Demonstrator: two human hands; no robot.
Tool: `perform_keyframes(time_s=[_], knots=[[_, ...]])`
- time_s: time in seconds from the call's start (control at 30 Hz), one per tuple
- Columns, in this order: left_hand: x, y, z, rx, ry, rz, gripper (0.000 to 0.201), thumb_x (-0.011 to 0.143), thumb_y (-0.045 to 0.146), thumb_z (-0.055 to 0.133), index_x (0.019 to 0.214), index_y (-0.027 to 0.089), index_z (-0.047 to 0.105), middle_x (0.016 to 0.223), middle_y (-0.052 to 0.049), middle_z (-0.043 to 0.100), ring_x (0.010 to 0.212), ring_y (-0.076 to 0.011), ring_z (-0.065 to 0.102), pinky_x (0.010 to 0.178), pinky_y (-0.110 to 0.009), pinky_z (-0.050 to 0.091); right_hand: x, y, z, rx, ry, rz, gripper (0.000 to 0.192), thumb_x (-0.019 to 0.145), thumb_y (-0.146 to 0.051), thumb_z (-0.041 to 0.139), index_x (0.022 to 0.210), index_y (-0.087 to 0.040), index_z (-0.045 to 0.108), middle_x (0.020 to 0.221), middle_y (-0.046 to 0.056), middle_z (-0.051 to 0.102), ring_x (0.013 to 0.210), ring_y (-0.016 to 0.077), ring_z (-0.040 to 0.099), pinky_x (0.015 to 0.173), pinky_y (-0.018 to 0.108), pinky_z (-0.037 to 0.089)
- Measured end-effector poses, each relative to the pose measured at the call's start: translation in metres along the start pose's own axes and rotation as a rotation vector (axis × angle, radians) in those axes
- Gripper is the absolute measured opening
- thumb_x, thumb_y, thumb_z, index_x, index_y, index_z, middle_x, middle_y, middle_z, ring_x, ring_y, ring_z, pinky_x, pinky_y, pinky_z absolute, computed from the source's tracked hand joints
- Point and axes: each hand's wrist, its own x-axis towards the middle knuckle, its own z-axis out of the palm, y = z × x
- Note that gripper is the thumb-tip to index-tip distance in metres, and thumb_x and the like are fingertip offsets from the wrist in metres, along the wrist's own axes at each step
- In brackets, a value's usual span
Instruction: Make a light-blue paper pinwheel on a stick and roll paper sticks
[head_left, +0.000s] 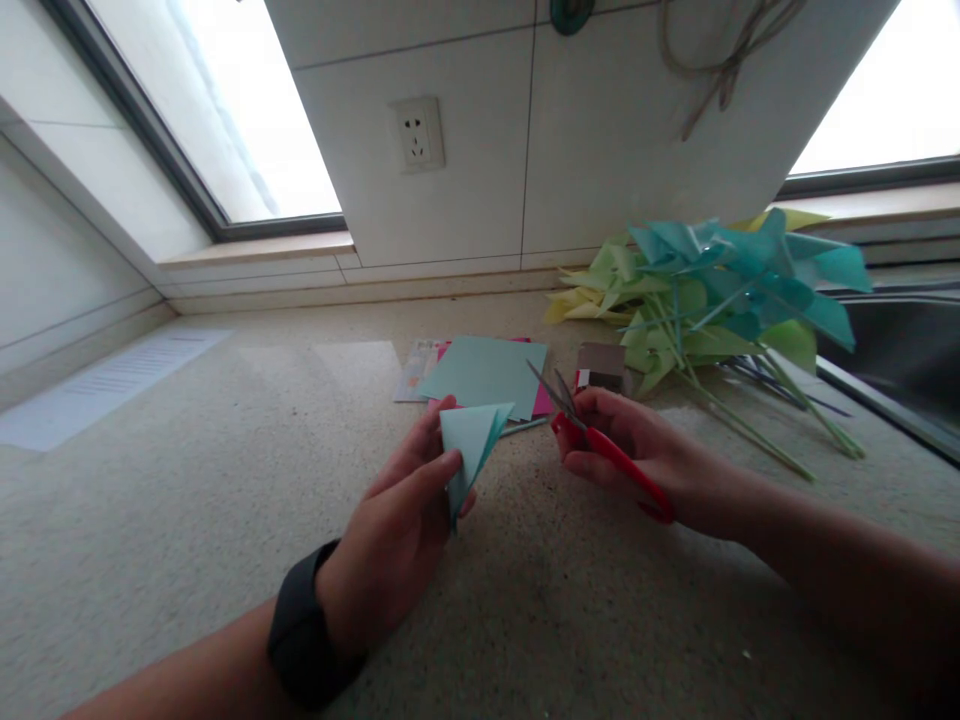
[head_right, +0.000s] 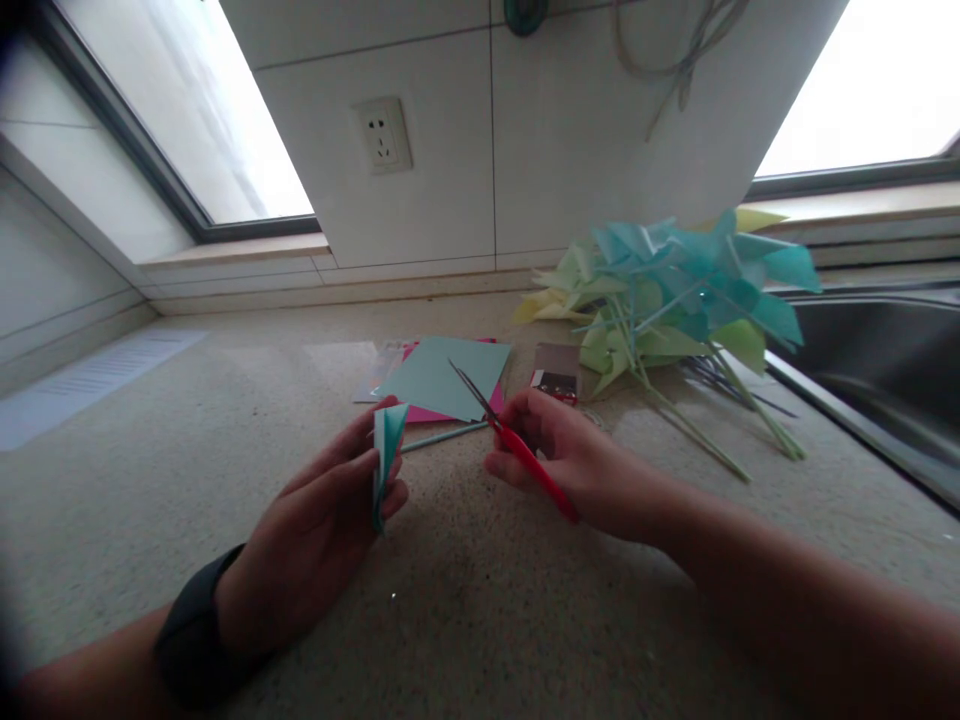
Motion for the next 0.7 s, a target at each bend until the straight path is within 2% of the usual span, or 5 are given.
perform_keyframes(time_s=[0.17,0.3,0.47,0.6,0.7], knots=[[0.004,0.006,-0.005,0.097,-0.005,-0.025,0.022,0.083,0.017,0.076,0.104,0.016,0.071,0.096,-0.006,0.073,0.077,-0.0156,0.069,0.073,-0.027,0.059,0.003,0.003,-0.021,0.01,-0.202,0.036,0.032,0.08,-0.042,0.078,0.091,-0.018,0.061,0.085,0.0,0.059,0.075,0.0139,0.054,0.063,0.025,0.042],[0.007,0.012,-0.011,0.158,-0.202,-0.036,0.021,0.087,0.02,0.071,0.108,0.022,0.065,0.109,-0.008,0.072,0.094,-0.0286,0.074,0.068,-0.04,0.064,0.001,-0.002,-0.042,0.017,-0.384,0.045,0.043,0.077,-0.055,0.077,0.091,-0.016,0.065,0.081,0.0,0.06,0.071,0.0137,0.057,0.063,0.025,0.044],[0.008,0.013,-0.015,0.334,-0.293,0.102,0.013,0.086,0.02,0.073,0.092,0.02,0.061,0.091,-0.006,0.073,0.078,-0.0188,0.07,0.061,-0.025,0.055,-0.008,-0.01,-0.057,0.007,-0.528,0.101,0.053,0.082,-0.069,0.065,0.092,-0.017,0.071,0.084,0.004,0.067,0.073,0.0175,0.064,0.072,0.032,0.05],[0.007,0.011,-0.019,0.443,-0.308,0.114,0.018,0.088,0.018,0.069,0.106,0.022,0.066,0.106,-0.009,0.074,0.073,-0.0136,0.062,0.059,-0.021,0.05,-0.012,-0.009,-0.059,0.041,-0.6,0.148,0.059,0.077,-0.074,0.067,0.089,-0.016,0.069,0.074,0.001,0.062,0.064,0.0142,0.057,0.061,0.027,0.044],[0.005,0.011,-0.022,0.492,-0.357,0.1,0.019,0.092,0.023,0.066,0.11,0.023,0.071,0.103,-0.009,0.076,0.072,-0.0132,0.062,0.058,-0.02,0.051,-0.011,-0.009,-0.057,0.057,-0.659,0.168,0.059,0.072,-0.075,0.07,0.08,-0.016,0.064,0.068,-0.002,0.055,0.059,0.0109,0.048,0.055,0.024,0.036]])
